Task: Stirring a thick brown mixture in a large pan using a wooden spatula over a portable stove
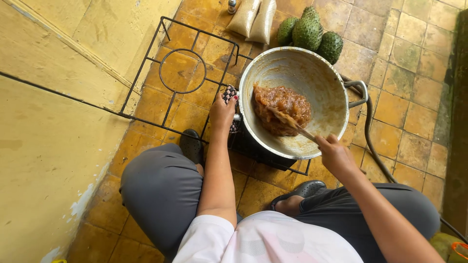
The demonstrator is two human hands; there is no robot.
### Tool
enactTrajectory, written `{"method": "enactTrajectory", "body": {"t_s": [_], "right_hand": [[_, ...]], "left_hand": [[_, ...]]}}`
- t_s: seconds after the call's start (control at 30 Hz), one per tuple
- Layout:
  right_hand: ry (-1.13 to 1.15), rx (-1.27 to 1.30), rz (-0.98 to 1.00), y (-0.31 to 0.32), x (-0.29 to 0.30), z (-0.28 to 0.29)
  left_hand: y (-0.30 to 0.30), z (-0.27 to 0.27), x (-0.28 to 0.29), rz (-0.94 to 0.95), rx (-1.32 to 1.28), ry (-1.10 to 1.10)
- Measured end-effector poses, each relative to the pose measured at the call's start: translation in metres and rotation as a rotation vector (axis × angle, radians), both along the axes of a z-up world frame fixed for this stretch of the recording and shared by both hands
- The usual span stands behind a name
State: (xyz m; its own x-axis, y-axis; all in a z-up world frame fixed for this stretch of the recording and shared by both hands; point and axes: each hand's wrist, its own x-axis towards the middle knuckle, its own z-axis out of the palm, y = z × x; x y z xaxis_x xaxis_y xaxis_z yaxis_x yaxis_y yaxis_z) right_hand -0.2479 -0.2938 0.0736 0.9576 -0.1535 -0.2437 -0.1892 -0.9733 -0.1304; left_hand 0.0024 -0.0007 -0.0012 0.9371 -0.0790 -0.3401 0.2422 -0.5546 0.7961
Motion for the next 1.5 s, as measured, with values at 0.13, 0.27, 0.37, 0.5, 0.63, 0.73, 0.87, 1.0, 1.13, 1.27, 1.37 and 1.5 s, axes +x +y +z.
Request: {"method": "enactTrajectory", "body": {"t_s": [0.13,0.27,0.37,0.5,0.63,0.73,0.87,1.0,1.13,1.27,1.37,1.5], "right_hand": [[0.474,-0.333,-0.08,0.032,0.058,0.129],[0.33,-0.577,-0.09,-0.018,0.07,0.159],[0.267,-0.581,-0.12,-0.047,0.09,0.155],[0.382,-0.768,0.065,-0.098,0.107,0.103],[0.437,-0.7,0.239,-0.112,0.087,0.068],[0.533,-0.581,0.222,-0.104,0.074,0.055],[0.634,-0.279,0.079,-0.079,0.065,0.027],[0.465,0.006,0.057,-0.039,0.053,0.012],[0.383,0.182,-0.128,-0.004,0.05,-0.041],[0.279,0.685,-0.531,0.033,0.081,-0.081],[0.155,1.278,-0.787,0.049,0.111,-0.069],[0.124,1.952,-0.829,0.04,0.117,-0.037]], "left_hand": [[0.002,-0.001,-0.003,-0.011,0.018,0.006],[-0.002,-0.01,0.001,0.015,-0.013,-0.03],[-0.001,-0.014,0.0,0.025,-0.009,-0.051],[-0.001,-0.012,-0.001,0.035,-0.018,-0.045],[0.0,0.001,-0.003,0.025,-0.005,-0.004],[-0.002,-0.011,-0.002,0.008,-0.017,-0.037],[-0.004,-0.021,0.001,0.0,0.037,-0.039],[-0.003,-0.036,0.002,0.065,-0.013,-0.084],[-0.004,-0.037,0.003,0.059,0.002,-0.098],[-0.001,-0.032,0.005,0.067,-0.016,-0.082],[0.0,-0.027,0.004,0.065,-0.02,-0.062],[-0.002,-0.031,0.006,0.08,-0.032,-0.058]]}}
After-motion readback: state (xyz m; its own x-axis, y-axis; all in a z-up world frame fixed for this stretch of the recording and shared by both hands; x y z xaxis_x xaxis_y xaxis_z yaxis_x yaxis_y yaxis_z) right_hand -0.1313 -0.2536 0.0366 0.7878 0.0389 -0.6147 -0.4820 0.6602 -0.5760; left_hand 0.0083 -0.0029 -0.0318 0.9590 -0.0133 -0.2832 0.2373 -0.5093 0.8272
